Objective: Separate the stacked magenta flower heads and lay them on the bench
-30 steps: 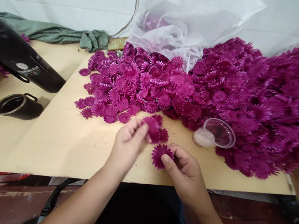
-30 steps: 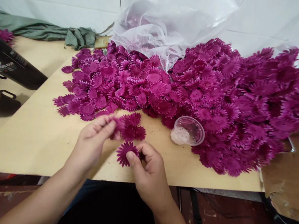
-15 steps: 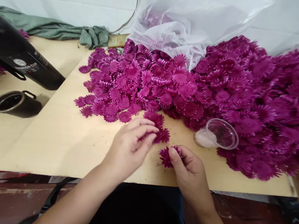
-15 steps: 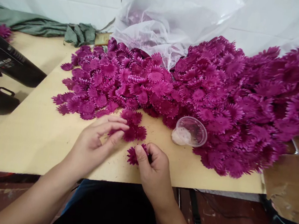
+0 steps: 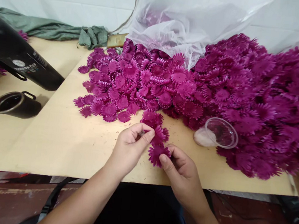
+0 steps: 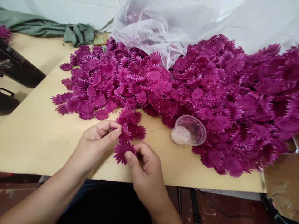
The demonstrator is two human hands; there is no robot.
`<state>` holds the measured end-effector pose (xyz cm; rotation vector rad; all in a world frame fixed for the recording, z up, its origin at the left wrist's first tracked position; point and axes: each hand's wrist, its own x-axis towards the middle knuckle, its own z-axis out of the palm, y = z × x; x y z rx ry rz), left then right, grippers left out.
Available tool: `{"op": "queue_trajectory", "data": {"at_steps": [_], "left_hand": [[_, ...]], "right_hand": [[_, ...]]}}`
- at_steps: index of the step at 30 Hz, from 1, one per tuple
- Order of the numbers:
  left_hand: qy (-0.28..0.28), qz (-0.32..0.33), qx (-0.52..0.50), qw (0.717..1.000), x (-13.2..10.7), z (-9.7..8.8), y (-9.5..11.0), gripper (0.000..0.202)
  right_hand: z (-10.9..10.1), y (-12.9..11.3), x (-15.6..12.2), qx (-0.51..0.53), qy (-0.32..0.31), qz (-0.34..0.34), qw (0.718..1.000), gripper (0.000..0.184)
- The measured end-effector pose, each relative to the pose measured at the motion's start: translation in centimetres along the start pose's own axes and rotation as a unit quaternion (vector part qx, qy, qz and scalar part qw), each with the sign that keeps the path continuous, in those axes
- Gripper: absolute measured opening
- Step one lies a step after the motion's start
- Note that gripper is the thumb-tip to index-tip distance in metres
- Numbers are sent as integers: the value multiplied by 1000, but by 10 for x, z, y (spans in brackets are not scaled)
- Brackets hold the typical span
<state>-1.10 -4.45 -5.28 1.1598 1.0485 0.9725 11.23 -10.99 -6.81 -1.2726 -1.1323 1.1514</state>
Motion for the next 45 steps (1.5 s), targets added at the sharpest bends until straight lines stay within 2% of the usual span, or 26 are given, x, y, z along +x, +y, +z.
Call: {"op": "queue_trajectory", "data": {"at_steps": [4, 8, 9, 11, 12, 14, 16, 17, 19, 21, 24, 28, 31, 35, 39, 42, 43, 45], "left_hand": [[38, 0, -46, 998, 6, -2, 2, 12], [177, 59, -52, 981, 25, -19, 10, 16], [173, 79, -26, 981, 29, -23, 12, 14], [116, 105, 61, 986, 32, -27, 12, 8], [86, 122, 120, 981, 31, -27, 11, 13], [62, 168, 243, 953, 27, -25, 7, 25], [80, 224, 333, 912, 21, -23, 4, 31], [89, 247, 355, 897, 18, -22, 4, 31], [73, 274, 359, 889, 10, -21, 6, 28], [2, 276, 345, 897, 1, -17, 9, 22], [-115, 245, 335, 903, -11, -7, 10, 18], [-137, 195, 316, 918, -14, 2, 7, 13], [-156, 153, 262, 940, -8, 3, 6, 4], [-125, 114, 208, 963, -2, 2, 2, 8], [-65, 93, 200, 973, -6, 6, -8, 11], [-53, 91, 192, 976, -6, 7, -13, 12], [-38, 99, 190, 976, -3, 5, -13, 12], [35, 122, 180, 976, 6, -2, -8, 14]], "right_hand": [[-1, -3, -5, -28, -2, -19, 999, 20], [-5, -4, -14, -55, -25, -19, 998, 19], [-6, -4, -15, -57, -21, -22, 998, 17], [-7, -4, -14, -48, 1, -34, 998, 12], [-7, -3, -13, -38, 15, -35, 999, 9], [-8, -3, -9, -14, 43, -19, 999, 8], [-9, -2, -5, -7, 64, 9, 998, 11], [-9, -2, -4, -10, 69, 22, 997, 13], [-9, 0, -3, -18, 77, 35, 996, 17], [-9, 2, -3, -14, 75, 39, 996, 21], [-7, 5, -1, -4, 72, 26, 997, 24], [-5, 6, 1, -7, 80, 24, 996, 28], [-5, 7, 1, 8, 83, 27, 996, 29], [-6, 7, 0, 51, 58, 30, 997, 31], [-6, 5, 1, 70, 30, 32, 997, 22], [-5, 3, 0, 57, 29, 28, 998, 22], [-3, 2, -2, 52, 29, 24, 998, 23], [0, 0, -8, 44, 25, 21, 999, 25]]}}
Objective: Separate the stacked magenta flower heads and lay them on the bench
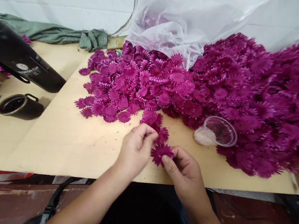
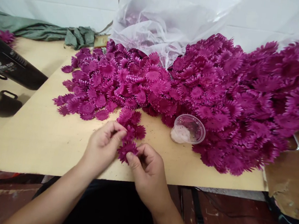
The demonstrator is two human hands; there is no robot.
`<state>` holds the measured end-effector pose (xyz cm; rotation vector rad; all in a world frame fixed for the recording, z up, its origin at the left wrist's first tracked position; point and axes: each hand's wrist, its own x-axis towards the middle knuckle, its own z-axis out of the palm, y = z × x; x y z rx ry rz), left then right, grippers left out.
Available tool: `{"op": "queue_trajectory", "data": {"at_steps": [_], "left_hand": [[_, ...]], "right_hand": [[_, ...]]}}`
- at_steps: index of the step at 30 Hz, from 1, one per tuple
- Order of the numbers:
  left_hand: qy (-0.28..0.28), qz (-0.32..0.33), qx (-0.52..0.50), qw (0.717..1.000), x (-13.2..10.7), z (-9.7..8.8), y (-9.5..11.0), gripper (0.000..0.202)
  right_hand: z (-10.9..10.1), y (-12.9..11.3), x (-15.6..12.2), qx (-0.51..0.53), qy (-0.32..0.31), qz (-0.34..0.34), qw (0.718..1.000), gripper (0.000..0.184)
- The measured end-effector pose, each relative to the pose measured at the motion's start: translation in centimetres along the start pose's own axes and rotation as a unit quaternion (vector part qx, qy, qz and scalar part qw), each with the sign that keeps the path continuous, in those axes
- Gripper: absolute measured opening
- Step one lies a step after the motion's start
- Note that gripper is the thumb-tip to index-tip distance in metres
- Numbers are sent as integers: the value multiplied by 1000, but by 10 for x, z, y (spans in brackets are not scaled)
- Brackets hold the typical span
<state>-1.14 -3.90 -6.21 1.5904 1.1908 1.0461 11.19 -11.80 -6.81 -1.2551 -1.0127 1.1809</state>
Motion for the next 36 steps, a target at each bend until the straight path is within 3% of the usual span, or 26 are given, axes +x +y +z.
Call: {"op": "queue_trajectory", "data": {"at_steps": [2, 4, 6, 10, 12, 16, 18, 20, 24, 30, 36], "left_hand": [[117, 6, -10, 993, 15, -12, 0, 15], [162, 38, -19, 986, 27, -24, 1, 11], [116, 66, -5, 991, 32, -29, 3, 2], [10, 123, 109, 986, 21, -22, 8, 22], [-31, 142, 123, 982, 10, -17, 11, 21], [-211, 126, 101, 964, -12, -13, 16, 26], [-239, 98, 105, 960, -19, -10, 15, 42], [-215, 72, 91, 970, -22, -7, 13, 41], [-190, 49, 3, 981, -18, -2, 11, 16], [-160, -8, -123, 979, -14, 3, 10, 16], [-106, -128, -219, 961, -9, -1, 8, 21]], "right_hand": [[2, 0, -6, 1, -8, 9, 1000, 29], [2, 1, -9, 7, -6, 18, 1000, 29], [-1, 2, -8, 16, 8, 13, 1000, 24], [-5, 2, 2, 23, 42, -8, 999, 24], [-6, 2, 5, 16, 47, -9, 999, 30], [-7, 3, 7, 17, 60, 14, 998, 37], [-7, 3, 8, 21, 67, 22, 997, 40], [-6, 3, 9, 18, 70, 14, 997, 43], [-2, 2, 12, 6, 67, -18, 998, 44], [2, 1, 8, -17, 41, -51, 998, 32], [6, -2, 3, -104, 9, -133, 986, 30]]}}
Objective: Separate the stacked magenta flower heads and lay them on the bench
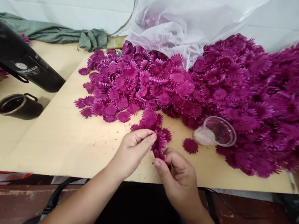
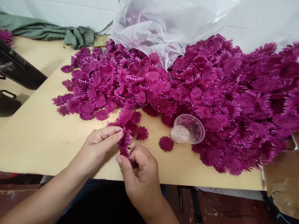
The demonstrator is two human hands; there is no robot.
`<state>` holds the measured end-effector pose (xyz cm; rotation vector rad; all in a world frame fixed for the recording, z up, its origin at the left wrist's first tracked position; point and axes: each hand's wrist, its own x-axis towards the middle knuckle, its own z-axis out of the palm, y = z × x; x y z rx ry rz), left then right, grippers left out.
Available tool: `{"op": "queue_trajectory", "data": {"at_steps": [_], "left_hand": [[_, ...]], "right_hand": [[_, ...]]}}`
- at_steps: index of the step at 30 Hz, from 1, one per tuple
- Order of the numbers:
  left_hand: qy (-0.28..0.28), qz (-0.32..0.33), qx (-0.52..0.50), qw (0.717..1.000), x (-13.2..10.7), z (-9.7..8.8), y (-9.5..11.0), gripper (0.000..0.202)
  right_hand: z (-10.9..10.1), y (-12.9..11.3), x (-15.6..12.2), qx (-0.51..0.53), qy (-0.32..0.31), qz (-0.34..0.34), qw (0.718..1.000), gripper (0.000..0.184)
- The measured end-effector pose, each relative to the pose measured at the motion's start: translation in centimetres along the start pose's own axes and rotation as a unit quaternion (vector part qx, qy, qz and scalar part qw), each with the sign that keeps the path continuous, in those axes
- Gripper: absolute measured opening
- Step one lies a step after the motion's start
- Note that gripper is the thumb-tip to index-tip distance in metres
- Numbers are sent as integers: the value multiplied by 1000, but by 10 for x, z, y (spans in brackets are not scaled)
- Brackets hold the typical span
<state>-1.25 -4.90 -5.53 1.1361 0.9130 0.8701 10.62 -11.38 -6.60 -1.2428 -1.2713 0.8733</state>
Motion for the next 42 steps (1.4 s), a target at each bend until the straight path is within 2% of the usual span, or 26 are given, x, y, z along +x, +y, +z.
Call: {"op": "queue_trajectory", "data": {"at_steps": [3, 6, 8, 10, 12, 14, 16, 19, 23, 26, 31, 36, 42], "left_hand": [[-7, 4, -2, 1000, 0, -1, 1, 24], [25, 6, -35, 999, 4, -3, 3, 25], [91, 19, -78, 993, 12, -12, 8, 25], [199, 59, -137, 969, 22, -28, 19, 26], [264, 100, -166, 945, 27, -43, 32, 21], [248, 91, -137, 955, 26, -51, 41, 17], [192, 32, -122, 973, 19, -48, 41, 11], [118, -66, -180, 974, 8, -34, 30, 18], [55, -115, -255, 959, 1, -20, 18, 28], [17, -121, -240, 963, -1, -16, 16, 29], [40, -69, -135, 988, 0, -13, 7, 25], [48, -23, -28, 998, 4, -7, -3, 26], [37, -34, -31, 998, 4, 1, 2, 38]], "right_hand": [[0, 0, 2, -7, -2, 4, 1000, 28], [0, -9, 3, -45, -7, -32, 998, 28], [-1, -19, 0, -76, -43, -89, 992, 28], [-6, -26, -7, -103, -94, -143, 980, 26], [-15, -25, -14, -148, -93, -160, 972, 21], [-26, -15, -18, -241, -12, -142, 960, 15], [-35, -1, -18, -358, 58, -114, 925, 3], [-36, 16, -10, -441, 49, -99, 890, 11], [-18, 24, 8, -448, 36, -116, 886, 19], [-7, 22, 18, -439, 47, -121, 889, 25], [-8, 7, 14, -365, 50, -141, 919, 26], [-11, -11, 9, -280, 51, -109, 952, 23], [-4, -7, 17, -203, 35, -64, 976, 25]]}}
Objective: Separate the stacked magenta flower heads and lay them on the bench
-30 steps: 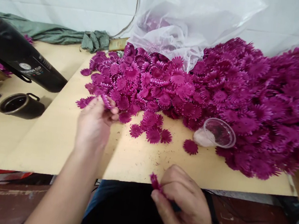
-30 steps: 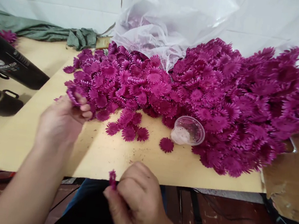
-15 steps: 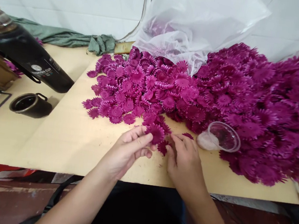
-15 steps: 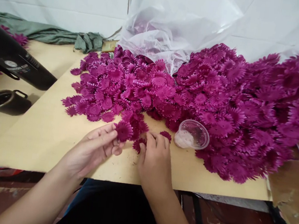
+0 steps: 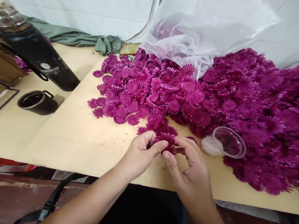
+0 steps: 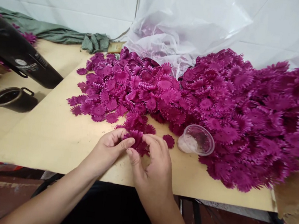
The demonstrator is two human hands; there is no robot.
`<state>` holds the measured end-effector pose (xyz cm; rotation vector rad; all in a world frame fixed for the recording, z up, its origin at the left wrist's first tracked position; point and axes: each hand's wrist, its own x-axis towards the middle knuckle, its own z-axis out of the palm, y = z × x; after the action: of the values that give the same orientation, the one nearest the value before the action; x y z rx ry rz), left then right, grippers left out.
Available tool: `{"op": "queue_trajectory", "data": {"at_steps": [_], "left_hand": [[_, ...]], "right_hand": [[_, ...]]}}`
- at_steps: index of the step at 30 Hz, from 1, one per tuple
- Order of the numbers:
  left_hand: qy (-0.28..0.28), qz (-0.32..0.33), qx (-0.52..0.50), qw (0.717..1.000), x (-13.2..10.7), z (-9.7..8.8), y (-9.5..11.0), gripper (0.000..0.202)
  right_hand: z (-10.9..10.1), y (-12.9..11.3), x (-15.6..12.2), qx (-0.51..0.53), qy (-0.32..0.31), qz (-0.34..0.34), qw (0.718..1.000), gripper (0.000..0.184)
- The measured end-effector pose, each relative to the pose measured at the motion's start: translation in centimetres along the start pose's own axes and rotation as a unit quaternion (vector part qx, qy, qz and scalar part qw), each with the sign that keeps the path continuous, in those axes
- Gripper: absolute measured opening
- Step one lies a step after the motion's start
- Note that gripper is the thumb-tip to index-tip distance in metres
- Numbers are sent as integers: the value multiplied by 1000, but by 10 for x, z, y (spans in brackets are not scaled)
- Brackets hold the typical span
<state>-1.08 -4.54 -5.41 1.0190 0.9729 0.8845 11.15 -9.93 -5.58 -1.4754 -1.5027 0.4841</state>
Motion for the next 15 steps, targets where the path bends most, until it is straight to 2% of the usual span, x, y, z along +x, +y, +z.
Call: {"op": "queue_trajectory", "data": {"at_steps": [3, 6, 8, 12, 13, 15], "left_hand": [[-11, -4, -7, 1000, 0, 0, 2, 46], [-55, -16, -49, 997, 0, 0, 2, 52], [-80, -13, -74, 994, 0, 0, 2, 52], [-116, -17, -88, 989, -1, -1, 3, 49], [-113, -19, -81, 990, -1, -2, 4, 49], [-72, -7, -53, 996, 1, -3, 5, 50]], "right_hand": [[2, 2, 1, 98, -35, 72, 992, 27], [0, 5, 2, 243, -77, 140, 957, 34], [-2, 8, 5, 304, -102, 156, 934, 32], [-5, 11, 6, 324, -135, 158, 923, 17], [-5, 10, 6, 319, -132, 155, 926, 17], [-5, 7, 3, 301, -115, 145, 935, 17]]}}
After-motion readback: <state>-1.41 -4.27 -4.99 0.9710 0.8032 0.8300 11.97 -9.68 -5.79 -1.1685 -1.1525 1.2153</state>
